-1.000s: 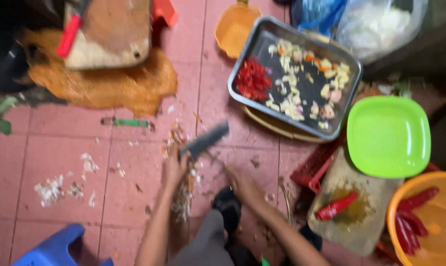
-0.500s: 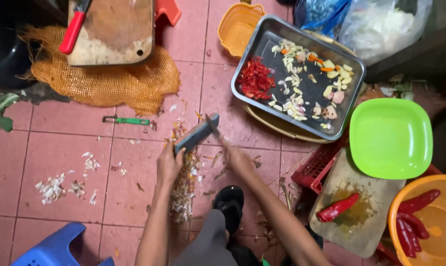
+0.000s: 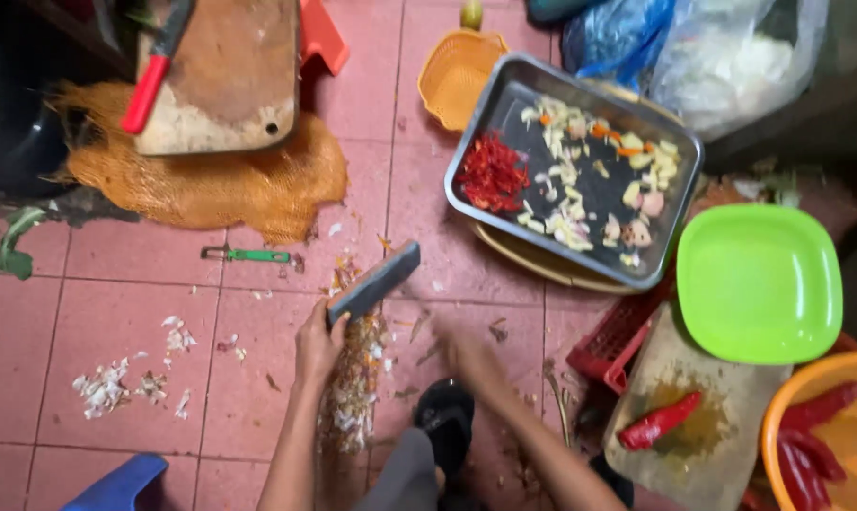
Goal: Chopping red chilies on a wooden board while sitting on the floor.
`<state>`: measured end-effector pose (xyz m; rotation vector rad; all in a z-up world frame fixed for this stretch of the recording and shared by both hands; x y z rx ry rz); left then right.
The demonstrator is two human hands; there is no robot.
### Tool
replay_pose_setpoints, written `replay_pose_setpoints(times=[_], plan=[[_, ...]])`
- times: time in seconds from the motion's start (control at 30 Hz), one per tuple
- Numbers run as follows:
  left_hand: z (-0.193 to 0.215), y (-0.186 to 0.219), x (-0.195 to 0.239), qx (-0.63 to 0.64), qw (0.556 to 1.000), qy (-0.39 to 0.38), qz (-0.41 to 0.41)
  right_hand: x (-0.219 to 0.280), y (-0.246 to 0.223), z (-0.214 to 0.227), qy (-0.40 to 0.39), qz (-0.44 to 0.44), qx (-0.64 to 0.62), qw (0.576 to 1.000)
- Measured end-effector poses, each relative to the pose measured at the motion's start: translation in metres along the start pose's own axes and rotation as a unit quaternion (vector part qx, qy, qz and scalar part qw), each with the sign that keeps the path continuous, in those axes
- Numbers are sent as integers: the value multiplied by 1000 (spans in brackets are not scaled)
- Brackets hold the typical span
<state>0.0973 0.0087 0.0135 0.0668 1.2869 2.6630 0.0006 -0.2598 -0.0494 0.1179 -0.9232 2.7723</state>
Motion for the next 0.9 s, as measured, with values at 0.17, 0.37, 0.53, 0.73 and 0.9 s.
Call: replay_pose_setpoints(times=[0.17, 0.37, 0.53, 0.73, 0.9], plan=[[-3, 0, 9, -13, 1000, -15, 14, 38, -16, -11, -87, -83, 27, 992], [-10, -54, 24, 46, 996, 51, 59, 112, 7, 28, -2, 64, -27, 998], [16, -139, 86, 292, 921, 174, 192, 91, 133, 34, 32, 163, 2, 986], [114, -141, 237, 487, 751, 355, 269, 95, 77, 125, -58, -119, -186, 974], [221, -206, 381, 501, 634, 554, 199, 117, 13, 148, -74, -165, -193, 964]])
Point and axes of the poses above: each hand's wrist, its own x-axis away from the middle knuckle, its own z-axis out of the back of the hand, y = z × x, the point moved 6 cm from there along -x, towards the middle knuckle, and after that the axes turned 9 degrees about x, right-handed, at the moved point
